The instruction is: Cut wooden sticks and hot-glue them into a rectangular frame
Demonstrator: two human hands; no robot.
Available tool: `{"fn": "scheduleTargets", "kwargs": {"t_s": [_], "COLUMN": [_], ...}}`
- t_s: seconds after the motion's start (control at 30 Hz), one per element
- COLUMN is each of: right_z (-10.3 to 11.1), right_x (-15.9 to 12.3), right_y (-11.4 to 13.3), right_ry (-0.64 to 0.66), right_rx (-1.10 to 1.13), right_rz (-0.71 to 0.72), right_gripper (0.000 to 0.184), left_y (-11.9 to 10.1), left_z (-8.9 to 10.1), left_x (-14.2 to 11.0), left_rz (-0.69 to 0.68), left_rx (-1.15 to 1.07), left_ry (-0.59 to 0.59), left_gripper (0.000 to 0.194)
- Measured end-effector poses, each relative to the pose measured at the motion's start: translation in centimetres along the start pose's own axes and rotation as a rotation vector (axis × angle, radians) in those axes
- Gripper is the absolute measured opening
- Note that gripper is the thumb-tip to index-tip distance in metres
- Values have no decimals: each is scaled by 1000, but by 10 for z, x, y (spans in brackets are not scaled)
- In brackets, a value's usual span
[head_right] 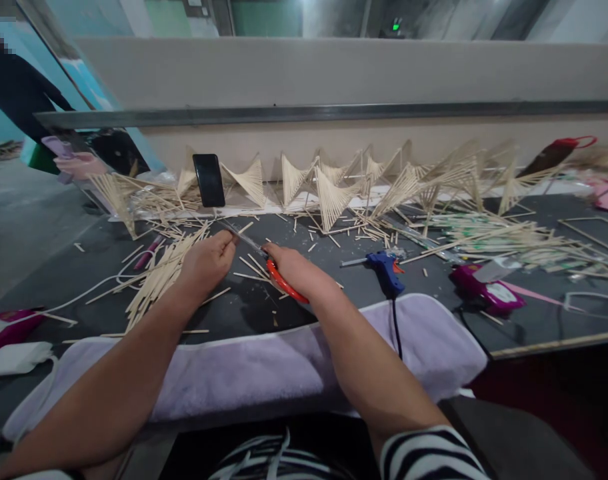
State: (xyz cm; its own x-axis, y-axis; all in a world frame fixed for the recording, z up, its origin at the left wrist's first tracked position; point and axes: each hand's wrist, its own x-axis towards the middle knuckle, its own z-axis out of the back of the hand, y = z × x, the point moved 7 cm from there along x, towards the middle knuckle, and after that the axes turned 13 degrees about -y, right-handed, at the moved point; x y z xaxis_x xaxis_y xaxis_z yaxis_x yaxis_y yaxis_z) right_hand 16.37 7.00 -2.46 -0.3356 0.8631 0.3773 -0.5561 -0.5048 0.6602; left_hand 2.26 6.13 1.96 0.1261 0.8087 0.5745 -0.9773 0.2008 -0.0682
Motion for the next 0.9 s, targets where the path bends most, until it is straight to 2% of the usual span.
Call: {"fn": "scheduleTargets", "kwargs": {"t_s": [0.3, 0.47, 0.6, 0.9], "right_z": [-6, -3, -5, -7], "right_x": [0, 5, 6, 4], "right_y": [-5, -2, -2, 3], "right_ry": [34, -49, -89, -33], "right_rx": [-36, -167, -214, -251], "right_rz": [-46, -11, -16, 15], "right_gripper": [31, 44, 48, 48], "left_y": [-3, -2, 0, -2], "left_z": [1, 5, 6, 4], "left_x": [-2, -2, -1, -3], "left_rz": [7, 28, 40, 45], "left_rx": [-5, 15, 29, 109], "left_ry": [-65, -82, -85, -82], "left_gripper": [23, 24, 25, 26]}}
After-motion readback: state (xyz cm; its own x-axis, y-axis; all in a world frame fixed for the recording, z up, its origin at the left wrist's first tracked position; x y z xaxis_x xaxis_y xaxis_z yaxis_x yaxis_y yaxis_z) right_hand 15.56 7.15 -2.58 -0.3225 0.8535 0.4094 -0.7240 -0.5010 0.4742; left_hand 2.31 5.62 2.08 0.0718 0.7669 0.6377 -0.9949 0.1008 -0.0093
